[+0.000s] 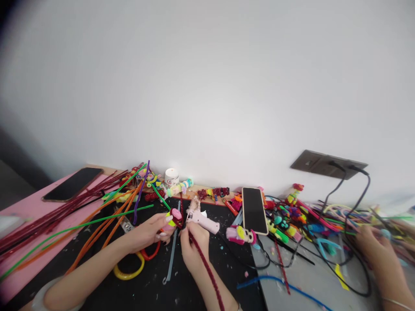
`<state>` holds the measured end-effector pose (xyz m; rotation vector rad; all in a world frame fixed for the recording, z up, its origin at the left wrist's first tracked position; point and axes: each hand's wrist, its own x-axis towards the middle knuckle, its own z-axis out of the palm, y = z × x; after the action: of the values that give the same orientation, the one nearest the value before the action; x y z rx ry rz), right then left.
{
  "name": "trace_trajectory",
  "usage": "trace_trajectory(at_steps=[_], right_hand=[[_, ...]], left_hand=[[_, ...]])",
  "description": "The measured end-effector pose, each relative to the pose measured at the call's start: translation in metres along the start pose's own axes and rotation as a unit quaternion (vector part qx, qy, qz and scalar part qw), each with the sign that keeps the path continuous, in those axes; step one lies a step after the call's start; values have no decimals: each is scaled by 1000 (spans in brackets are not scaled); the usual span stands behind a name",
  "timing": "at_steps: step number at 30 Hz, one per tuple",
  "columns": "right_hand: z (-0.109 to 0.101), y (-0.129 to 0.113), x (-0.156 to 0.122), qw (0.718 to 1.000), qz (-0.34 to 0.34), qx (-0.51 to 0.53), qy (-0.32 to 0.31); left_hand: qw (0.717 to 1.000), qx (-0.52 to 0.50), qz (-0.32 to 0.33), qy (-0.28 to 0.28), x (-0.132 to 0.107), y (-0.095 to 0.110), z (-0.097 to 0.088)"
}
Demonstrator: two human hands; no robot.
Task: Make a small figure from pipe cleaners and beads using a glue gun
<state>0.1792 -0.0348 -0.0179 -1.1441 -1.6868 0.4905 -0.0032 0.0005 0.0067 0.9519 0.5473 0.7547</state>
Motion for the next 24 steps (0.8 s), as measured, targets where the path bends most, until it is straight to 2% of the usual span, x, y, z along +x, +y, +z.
trace_trajectory(at_steps=[3, 8, 18, 24], right_hand=[[-2, 0, 0, 1000, 11, -7, -25], [-2, -4, 1, 999, 20, 1, -25], [4, 3, -10, 999, 20, 31, 3], [4, -4, -8, 999, -13, 5, 33]], left_hand=[[1000, -8, -3, 0, 0, 0, 0], [1000, -10, -10, -1, -1, 2, -2], [998, 9, -52, -21, -3, 0, -6], [998, 6, -54, -24, -4, 2, -4]])
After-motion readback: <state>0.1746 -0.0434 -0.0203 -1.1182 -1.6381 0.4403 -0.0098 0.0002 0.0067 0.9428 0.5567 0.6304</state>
